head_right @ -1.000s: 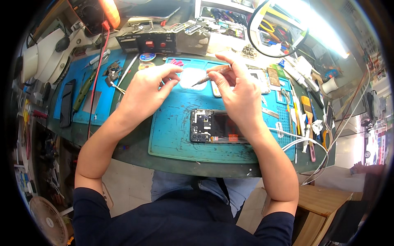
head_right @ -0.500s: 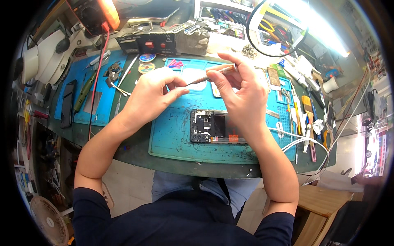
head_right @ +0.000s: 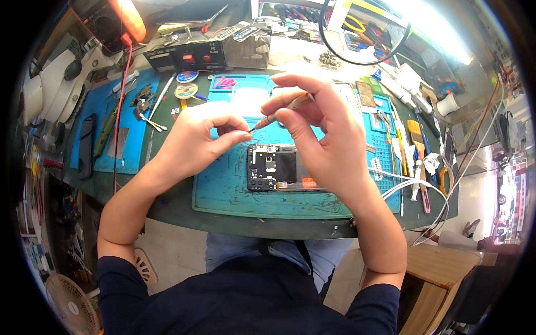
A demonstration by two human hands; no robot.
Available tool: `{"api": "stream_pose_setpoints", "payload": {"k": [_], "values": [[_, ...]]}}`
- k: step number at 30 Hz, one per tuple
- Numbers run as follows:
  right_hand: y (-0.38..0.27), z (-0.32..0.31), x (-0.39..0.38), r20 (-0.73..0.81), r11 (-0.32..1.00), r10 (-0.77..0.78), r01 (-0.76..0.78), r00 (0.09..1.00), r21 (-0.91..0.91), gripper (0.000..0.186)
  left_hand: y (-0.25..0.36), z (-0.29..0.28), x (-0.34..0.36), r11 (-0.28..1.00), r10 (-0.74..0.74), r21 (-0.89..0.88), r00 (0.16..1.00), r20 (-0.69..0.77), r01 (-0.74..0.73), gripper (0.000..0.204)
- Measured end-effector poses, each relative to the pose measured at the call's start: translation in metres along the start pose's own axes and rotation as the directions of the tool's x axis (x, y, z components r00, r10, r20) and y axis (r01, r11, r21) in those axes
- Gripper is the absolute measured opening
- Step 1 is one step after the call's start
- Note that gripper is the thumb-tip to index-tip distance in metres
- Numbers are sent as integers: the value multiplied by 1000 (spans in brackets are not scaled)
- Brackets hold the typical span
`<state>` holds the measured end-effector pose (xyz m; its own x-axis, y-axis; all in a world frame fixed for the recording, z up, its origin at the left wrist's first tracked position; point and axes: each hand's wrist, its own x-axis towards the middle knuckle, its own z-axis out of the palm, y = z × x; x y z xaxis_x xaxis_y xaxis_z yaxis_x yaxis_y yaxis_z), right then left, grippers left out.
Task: The person disassembles a Vivo smartphone, removes the back cover, and detaches internal components. They use a screwdriver to remove screws and a spudger to disconnect cables. The person then reassembles the phone, reconnects the battery and screen, and secures the back cover.
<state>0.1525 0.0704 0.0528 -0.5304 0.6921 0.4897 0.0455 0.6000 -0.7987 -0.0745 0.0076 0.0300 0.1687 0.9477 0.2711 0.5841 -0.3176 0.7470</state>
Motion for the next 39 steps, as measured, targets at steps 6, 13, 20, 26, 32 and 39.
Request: {"api": "stream_pose_setpoints", "payload": {"k": [6, 13, 20, 26, 32, 39], "values": [[-26, -14, -9, 106, 951, -39, 69, 994, -302, 43, 8, -1, -7, 987, 68, -158, 974, 216, -34, 10], [-31, -14, -15, 300, 920, -209, 291, 931, -263, 48, 16, 1, -17, 972, 229, -140, 882, 412, -187, 18], [-27, -7, -15, 313, 916, -228, 312, 922, -252, 44, 9, 8, -18, 960, 277, -153, 887, 369, -236, 12], [-26, -7, -14, 382, 910, -269, 363, 884, -200, 39, 15, 3, -14, 967, 246, -159, 893, 378, -199, 10], [-42, -14, -12, 475, 858, -181, 374, 861, -351, 45, 9, -1, -12, 974, 220, -106, 939, 264, -198, 19], [-43, -17, -16, 474, 895, -89, 279, 876, -347, 56, -10, -3, -3, 982, 173, 65, 981, 84, -179, 12]]}}
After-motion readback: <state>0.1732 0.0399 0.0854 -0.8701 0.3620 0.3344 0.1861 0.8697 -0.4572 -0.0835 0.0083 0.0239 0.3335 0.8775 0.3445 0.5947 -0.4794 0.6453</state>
